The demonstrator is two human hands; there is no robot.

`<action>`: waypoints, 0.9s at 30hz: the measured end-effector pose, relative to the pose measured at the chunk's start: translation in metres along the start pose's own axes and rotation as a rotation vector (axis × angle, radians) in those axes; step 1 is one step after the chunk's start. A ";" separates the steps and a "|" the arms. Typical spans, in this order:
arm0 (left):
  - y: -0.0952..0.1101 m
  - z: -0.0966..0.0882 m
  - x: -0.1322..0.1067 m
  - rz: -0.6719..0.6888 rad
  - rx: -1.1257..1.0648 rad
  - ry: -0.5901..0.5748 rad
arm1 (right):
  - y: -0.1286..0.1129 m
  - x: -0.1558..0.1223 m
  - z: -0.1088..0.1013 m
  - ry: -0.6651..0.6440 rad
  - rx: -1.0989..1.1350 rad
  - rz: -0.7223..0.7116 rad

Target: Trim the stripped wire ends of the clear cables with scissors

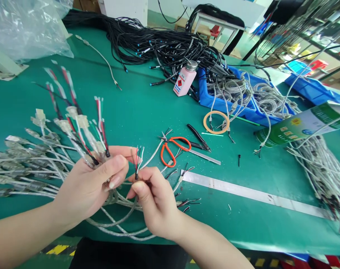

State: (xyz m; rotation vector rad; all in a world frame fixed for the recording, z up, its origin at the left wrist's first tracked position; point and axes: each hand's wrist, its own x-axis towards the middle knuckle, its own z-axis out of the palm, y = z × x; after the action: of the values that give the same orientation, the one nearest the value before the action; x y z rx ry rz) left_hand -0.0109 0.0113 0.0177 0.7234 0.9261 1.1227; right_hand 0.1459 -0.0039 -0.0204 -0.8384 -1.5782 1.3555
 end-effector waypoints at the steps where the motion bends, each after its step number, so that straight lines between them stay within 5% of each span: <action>1: 0.000 0.000 0.001 -0.026 -0.002 -0.020 | -0.001 0.001 -0.002 0.018 0.012 0.007; 9: 0.002 -0.001 0.004 -0.154 -0.074 -0.241 | -0.004 0.003 -0.003 -0.024 0.097 0.045; 16: 0.006 0.000 0.006 -0.105 -0.098 -0.133 | -0.001 0.002 0.001 -0.119 0.183 0.123; 27: 0.007 0.000 0.005 -0.149 -0.110 -0.203 | 0.000 0.001 0.003 -0.147 0.362 0.181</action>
State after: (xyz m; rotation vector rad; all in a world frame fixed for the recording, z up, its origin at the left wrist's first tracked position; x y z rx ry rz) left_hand -0.0137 0.0185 0.0227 0.6541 0.7285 0.9419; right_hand 0.1427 -0.0037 -0.0205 -0.6817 -1.3286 1.8031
